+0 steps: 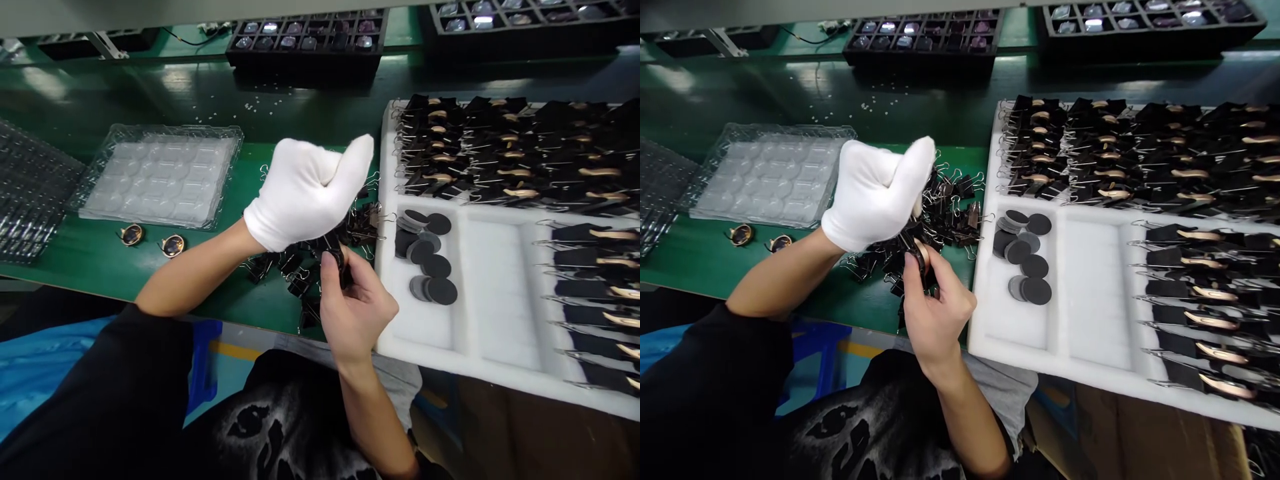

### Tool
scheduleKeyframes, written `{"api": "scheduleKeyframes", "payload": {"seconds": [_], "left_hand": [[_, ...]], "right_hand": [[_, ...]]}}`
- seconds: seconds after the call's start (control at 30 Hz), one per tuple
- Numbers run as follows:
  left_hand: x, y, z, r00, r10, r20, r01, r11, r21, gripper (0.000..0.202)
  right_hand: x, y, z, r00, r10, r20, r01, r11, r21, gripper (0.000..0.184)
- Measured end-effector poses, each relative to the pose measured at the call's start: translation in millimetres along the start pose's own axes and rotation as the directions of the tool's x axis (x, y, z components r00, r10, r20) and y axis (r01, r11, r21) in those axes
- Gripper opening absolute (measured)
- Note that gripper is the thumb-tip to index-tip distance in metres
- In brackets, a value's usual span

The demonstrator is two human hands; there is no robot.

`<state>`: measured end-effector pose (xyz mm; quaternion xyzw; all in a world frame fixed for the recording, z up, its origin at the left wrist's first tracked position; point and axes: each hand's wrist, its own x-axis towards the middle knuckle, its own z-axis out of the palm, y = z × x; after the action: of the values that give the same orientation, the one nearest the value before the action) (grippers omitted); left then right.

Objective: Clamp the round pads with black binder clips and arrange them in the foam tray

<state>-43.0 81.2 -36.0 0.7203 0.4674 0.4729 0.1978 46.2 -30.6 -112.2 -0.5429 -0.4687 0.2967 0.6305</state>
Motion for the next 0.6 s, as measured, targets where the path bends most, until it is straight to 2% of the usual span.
{"api": "scheduleKeyframes", "payload": {"seconds": [0.13,0.23,0.3,0.4,0.47,0.5,0.6], "left_hand": [[0.5,-0.1,-1.2,0.999,0.004,0.036,-0.004,1.000,-0.022,0.070],[4.4,2.8,-9.4,0.985,-0.038,0.166,0.033,0.999,0.031,0.071],[8.3,6.5,-17.7,0.944,-0.066,0.324,0.049,0.997,0.060,0.066],[12.8,13.3,-28.3,0.841,-0.047,0.540,-0.038,0.989,0.145,0.061],[13.1,17.9,-31.3,0.798,-0.052,0.600,-0.101,0.971,0.219,0.063],[12.5,20.1,-31.7,0.791,-0.063,0.608,-0.112,0.963,0.245,0.064],[9.8,24.7,-31.0,0.779,-0.085,0.621,-0.101,0.961,0.257,0.062]], "right_hand": [[0.5,-1.8,-1.1,1.000,0.012,-0.006,-0.012,0.999,-0.050,0.017],[5.8,-7.9,-6.2,0.998,0.059,-0.001,-0.059,0.997,-0.048,0.015],[11.5,-12.0,-12.1,0.988,0.149,0.050,-0.149,0.989,0.001,0.015],[19.2,-14.5,-21.6,0.931,0.296,0.215,-0.331,0.932,0.150,0.018],[21.7,-14.0,-26.0,0.886,0.345,0.310,-0.422,0.877,0.229,0.019],[22.3,-13.7,-27.3,0.870,0.361,0.336,-0.450,0.859,0.243,0.019],[22.8,-16.0,-29.0,0.862,0.372,0.344,-0.462,0.856,0.232,0.021]]}}
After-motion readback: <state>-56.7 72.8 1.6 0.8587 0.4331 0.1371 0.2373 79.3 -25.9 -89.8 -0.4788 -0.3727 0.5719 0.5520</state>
